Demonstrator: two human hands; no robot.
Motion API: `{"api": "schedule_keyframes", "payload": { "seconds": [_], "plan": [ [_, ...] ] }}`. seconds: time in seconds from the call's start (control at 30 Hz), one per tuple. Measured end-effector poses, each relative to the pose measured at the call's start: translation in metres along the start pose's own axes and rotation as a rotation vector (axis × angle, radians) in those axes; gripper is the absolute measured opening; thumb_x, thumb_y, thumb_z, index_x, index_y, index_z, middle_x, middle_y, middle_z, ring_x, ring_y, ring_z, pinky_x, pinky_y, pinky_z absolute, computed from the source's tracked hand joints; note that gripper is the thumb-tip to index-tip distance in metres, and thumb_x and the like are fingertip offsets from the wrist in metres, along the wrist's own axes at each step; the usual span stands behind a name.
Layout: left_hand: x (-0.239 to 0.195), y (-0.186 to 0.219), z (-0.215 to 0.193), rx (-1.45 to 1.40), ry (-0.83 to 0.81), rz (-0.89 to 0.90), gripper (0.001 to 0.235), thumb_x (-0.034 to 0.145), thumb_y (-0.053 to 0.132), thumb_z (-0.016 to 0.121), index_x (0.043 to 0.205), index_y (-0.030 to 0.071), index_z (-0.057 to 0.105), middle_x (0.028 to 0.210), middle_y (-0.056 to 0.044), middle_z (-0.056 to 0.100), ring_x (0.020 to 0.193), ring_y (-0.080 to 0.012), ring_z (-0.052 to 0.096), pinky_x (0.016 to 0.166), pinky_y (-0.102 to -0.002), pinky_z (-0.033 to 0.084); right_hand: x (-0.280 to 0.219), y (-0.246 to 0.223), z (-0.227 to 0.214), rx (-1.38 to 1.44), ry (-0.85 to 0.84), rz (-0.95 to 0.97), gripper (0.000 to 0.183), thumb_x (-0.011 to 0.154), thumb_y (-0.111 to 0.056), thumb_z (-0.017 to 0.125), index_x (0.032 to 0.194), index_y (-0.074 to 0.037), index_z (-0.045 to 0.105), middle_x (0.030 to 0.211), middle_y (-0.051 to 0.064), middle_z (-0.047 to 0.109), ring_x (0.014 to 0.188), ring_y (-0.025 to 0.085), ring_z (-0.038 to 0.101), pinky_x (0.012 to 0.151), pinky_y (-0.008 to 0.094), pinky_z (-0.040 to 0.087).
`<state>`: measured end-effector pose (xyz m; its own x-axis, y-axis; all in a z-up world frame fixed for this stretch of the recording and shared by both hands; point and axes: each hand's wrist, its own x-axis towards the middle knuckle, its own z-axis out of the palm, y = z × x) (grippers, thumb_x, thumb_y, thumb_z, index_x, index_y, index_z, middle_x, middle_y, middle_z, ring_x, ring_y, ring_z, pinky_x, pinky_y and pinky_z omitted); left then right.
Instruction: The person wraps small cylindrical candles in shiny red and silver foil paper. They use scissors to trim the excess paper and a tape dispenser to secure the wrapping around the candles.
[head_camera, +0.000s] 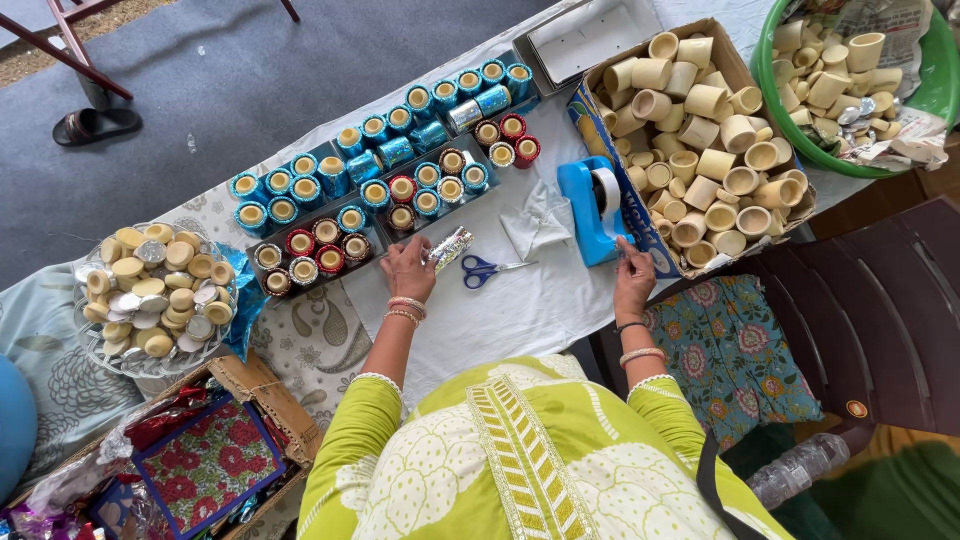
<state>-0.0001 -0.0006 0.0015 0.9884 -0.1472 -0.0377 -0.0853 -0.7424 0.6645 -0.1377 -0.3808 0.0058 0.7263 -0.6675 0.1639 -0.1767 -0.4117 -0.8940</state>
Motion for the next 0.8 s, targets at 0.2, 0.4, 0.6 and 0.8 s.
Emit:
{"api": "schedule_keyframes", "payload": {
  "seconds": [0.2,0.4,0.6,0.8],
  "plan": [
    [0.0,0.0,0.0,0.017,0.0,0.005,0.035,0.077,0.011,0.083,0.104,0.018,0.063,0.09,0.001,0.07,0.112,-0.0271,0.054,0.099,-0.048,0.034,0.001,0.006,0.001,-0.114,-0.018,-0.06,0.053,0.095,0.012,0.059,0.133,-0.021,0.075,0.092,0.0,0.049,0.076,0.01,0.049,0.072,0.025,0.048],
    [-0.003,0.001,-0.001,0.004,-0.017,-0.007,0.035,0.077,0.012,0.083,0.104,0.018,0.063,0.09,0.001,0.069,0.11,-0.0265,0.054,0.099,-0.048,0.034,-0.022,0.036,0.018,-0.184,-0.148,0.029,0.087,0.091,0.006,0.066,0.162,-0.03,0.033,0.129,-0.01,0.058,0.091,0.007,0.061,0.076,0.025,0.054],
    [0.003,0.0,0.0,0.014,0.006,-0.002,0.033,0.077,0.011,0.082,0.103,0.018,0.064,0.089,0.001,0.069,0.11,-0.0272,0.054,0.098,-0.047,0.034,-0.034,0.0,0.027,-0.109,-0.012,0.022,0.09,0.095,0.002,0.069,0.165,-0.028,0.02,0.09,0.003,0.062,0.081,0.013,0.062,0.08,0.03,0.058],
    [0.003,0.003,-0.001,0.016,-0.005,-0.007,0.035,0.077,0.011,0.082,0.105,0.019,0.063,0.09,0.001,0.07,0.11,-0.0271,0.054,0.099,-0.048,0.034,-0.038,0.029,0.016,0.16,0.08,-0.013,0.047,0.105,-0.004,0.061,0.147,-0.007,0.039,0.099,0.001,0.056,0.087,0.01,0.058,0.084,0.026,0.053]
  ]
}}
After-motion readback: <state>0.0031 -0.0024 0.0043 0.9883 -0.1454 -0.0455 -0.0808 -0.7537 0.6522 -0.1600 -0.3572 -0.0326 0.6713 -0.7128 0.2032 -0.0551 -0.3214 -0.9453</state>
